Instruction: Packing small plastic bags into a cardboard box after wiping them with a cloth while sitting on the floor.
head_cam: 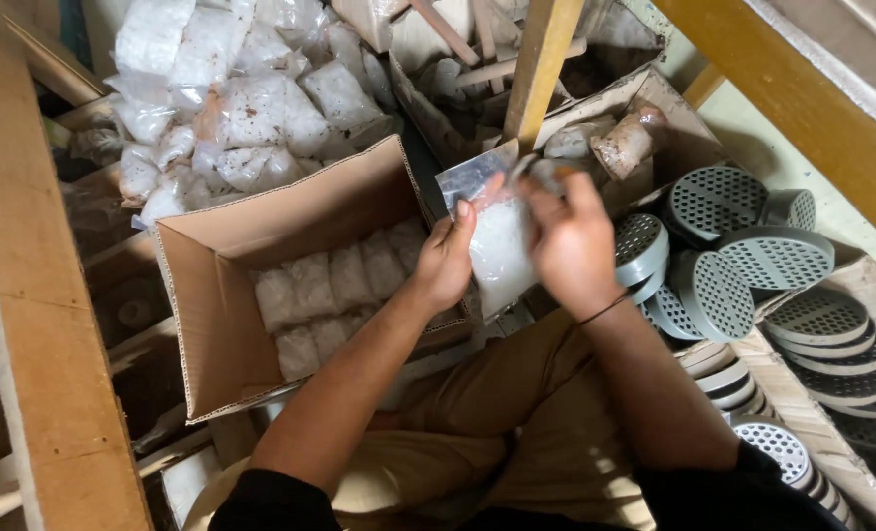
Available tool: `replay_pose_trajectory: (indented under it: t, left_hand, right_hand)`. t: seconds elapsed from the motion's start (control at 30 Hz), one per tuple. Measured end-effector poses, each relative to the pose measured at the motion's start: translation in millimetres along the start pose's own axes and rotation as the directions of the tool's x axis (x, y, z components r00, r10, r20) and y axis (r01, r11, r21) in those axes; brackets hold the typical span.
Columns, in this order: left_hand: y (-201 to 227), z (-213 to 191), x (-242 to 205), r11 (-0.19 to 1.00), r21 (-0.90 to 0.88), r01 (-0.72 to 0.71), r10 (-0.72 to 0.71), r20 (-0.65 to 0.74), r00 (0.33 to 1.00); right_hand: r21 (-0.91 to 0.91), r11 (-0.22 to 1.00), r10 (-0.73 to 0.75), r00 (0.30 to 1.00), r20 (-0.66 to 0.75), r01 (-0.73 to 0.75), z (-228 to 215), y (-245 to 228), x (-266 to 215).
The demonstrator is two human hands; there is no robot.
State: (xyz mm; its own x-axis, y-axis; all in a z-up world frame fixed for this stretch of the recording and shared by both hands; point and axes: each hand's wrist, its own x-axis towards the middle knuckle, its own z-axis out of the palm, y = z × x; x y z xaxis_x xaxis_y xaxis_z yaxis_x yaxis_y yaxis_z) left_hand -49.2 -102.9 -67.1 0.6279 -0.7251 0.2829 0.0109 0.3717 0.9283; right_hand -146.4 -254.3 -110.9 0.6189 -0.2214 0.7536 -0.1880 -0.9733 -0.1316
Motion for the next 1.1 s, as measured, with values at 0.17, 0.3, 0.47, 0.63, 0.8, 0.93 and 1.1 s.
replay_pose_trajectory:
  t: [0.17, 0.3, 0.47, 0.63, 0.8, 0.93, 1.1]
  left_hand:
    - [-60, -20, 2, 0.994, -0.113, 0.000, 0.010, 0.083, 0.996]
    - [-59, -18, 3, 0.990, -0.140, 0.016, -0.011, 0.039, 0.999]
    - [-37, -6, -3, 0.927, -0.364, 0.094, -0.124, -0.060, 0.990]
    - [-62, -8, -1, 0.889, -0.454, 0.064, -0.070, 0.003, 0.998]
    - [-21, -11, 7, 0.823, -0.566, 0.047, -0.091, -0.050, 0.995]
    - [-95, -42, 4, 0.776, -0.628, 0.062, -0.074, 0.007, 0.997]
    - [-47, -18, 7, 0.764, -0.634, 0.116, -0.075, 0.091, 0.993]
  right_hand:
    - [0.126, 0.989, 0.094, 0.990, -0.105, -0.081, -30, 11, 5]
    - [0.337, 0.941, 0.014, 0.998, -0.068, 0.010, -44, -34, 12]
    - [0.321, 0.940, -0.113, 0.993, -0.041, 0.120, -9, -36, 4]
    - [0.197, 0.979, -0.038, 0.997, -0.074, 0.052, -13, -37, 11]
    - [0.348, 0.926, -0.136, 0.989, -0.054, 0.147, -12, -63, 6]
    - [0.198, 0.975, -0.100, 0.995, -0.028, 0.103, -8, -36, 17]
    - [0.223, 0.963, -0.131, 0.987, -0.089, 0.148, -11, -47, 5]
